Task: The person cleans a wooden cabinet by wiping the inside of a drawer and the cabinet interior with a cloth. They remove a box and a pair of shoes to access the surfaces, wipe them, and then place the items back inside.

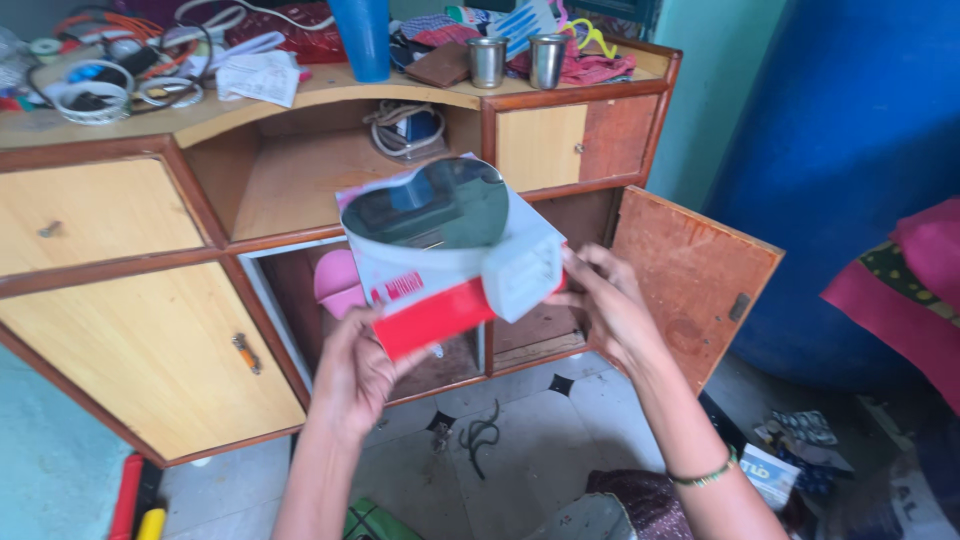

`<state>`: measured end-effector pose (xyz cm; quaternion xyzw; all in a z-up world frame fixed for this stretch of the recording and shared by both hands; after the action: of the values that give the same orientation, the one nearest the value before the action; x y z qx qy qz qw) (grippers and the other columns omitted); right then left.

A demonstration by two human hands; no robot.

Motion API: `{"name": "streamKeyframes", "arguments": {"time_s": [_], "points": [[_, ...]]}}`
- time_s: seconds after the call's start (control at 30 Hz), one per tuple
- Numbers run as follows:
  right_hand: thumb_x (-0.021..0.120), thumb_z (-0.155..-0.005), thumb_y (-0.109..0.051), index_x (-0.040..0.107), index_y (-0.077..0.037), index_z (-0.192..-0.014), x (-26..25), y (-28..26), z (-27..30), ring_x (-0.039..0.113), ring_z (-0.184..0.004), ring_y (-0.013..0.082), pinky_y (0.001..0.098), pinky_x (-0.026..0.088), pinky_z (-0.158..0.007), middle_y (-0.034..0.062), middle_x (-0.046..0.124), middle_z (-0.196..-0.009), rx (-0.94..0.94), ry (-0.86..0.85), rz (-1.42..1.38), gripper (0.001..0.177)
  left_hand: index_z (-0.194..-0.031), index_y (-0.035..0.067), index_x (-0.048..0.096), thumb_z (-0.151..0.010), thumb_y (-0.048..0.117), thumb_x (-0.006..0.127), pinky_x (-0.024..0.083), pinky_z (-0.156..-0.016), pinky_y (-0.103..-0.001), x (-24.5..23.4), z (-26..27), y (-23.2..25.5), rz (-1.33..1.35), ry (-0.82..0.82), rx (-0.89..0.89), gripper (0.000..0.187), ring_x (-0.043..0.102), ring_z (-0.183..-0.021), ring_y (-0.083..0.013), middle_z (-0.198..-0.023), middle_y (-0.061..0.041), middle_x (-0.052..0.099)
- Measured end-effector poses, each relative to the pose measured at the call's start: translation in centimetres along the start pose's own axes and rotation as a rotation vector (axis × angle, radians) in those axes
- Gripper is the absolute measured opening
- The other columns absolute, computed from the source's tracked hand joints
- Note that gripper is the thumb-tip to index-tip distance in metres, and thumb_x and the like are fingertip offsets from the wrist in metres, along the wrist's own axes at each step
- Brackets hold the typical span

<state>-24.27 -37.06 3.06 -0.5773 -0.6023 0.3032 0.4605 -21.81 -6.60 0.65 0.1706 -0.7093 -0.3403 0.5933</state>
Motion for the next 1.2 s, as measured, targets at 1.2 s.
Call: {"name": "streamKeyframes", "arguments": {"time_s": [1.2], "points": [[0.061,-0.093,-0.031,0.057,-0.006,-0.135,-35.6,34.7,9.7,0.076,-0.113,0.0254,0.0456,0.059,-0.094,0.0132,0.075,-0.124,0.91,0.025,0.236,0.05,-0.147,0.019,0.024,-0.072,-0.004,0.058,0.056,-0.097,-0.057,-11.8,-15.8,-39.7,0.118,-0.072,-0.397,0.086,0.064,-0.116,-0.0328,-0.131,-0.017,0.054]]}}
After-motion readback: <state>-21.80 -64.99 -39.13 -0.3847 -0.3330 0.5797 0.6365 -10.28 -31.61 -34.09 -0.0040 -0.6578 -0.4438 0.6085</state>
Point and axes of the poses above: each hand's wrist, its own z-axis away from the middle knuckle, its own x-axis out of the palm, y = z × x, the point moved 3 cm from there along -z, towards the middle knuckle
